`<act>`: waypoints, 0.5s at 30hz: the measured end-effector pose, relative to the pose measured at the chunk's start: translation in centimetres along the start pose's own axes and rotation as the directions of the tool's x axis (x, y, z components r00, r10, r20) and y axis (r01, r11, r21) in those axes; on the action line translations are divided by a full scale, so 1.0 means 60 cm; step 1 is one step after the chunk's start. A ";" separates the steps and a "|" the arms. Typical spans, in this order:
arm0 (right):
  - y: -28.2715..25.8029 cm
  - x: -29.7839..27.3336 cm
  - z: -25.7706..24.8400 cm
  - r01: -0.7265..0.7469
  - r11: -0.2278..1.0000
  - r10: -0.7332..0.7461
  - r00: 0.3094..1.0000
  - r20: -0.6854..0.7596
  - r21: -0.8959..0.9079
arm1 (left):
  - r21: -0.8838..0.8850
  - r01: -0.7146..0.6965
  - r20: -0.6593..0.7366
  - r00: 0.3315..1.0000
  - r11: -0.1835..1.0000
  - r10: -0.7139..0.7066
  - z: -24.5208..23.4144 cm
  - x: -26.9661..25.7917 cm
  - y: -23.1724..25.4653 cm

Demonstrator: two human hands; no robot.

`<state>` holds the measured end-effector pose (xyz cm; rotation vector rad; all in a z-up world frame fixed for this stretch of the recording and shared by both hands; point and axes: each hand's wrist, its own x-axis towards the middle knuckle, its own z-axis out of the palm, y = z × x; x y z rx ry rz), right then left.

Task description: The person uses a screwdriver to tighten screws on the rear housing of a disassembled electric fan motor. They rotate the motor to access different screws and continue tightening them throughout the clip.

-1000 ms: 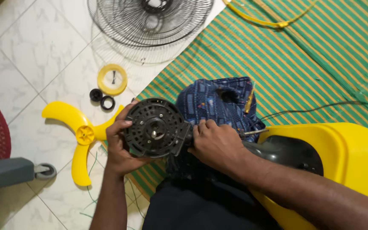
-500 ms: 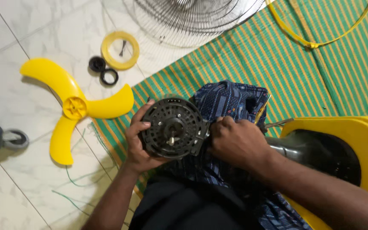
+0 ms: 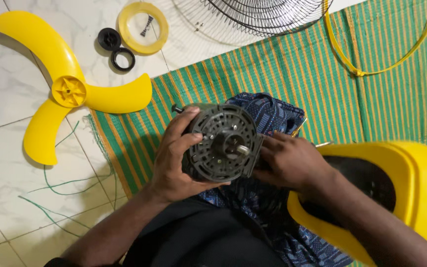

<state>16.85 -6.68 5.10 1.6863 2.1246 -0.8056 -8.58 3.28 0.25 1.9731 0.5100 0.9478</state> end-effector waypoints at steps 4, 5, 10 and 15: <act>0.018 -0.009 -0.008 -0.032 0.995 0.033 0.999 -0.009 0.097 | 0.057 0.022 -0.042 0.999 0.998 -0.019 0.005 0.011 0.024; 0.019 -0.011 -0.007 0.003 0.992 0.009 0.996 -0.094 0.125 | 0.072 0.024 -0.046 0.999 0.997 -0.021 0.006 0.013 0.028; 0.008 -0.029 0.008 -0.024 0.990 0.057 0.970 -0.235 0.141 | 0.106 0.001 -0.045 0.999 0.994 0.004 0.003 0.022 0.035; 0.016 -0.046 0.021 -0.109 0.957 0.181 0.949 -0.260 0.267 | 0.181 0.033 -0.067 0.998 0.983 -0.021 0.004 0.018 0.045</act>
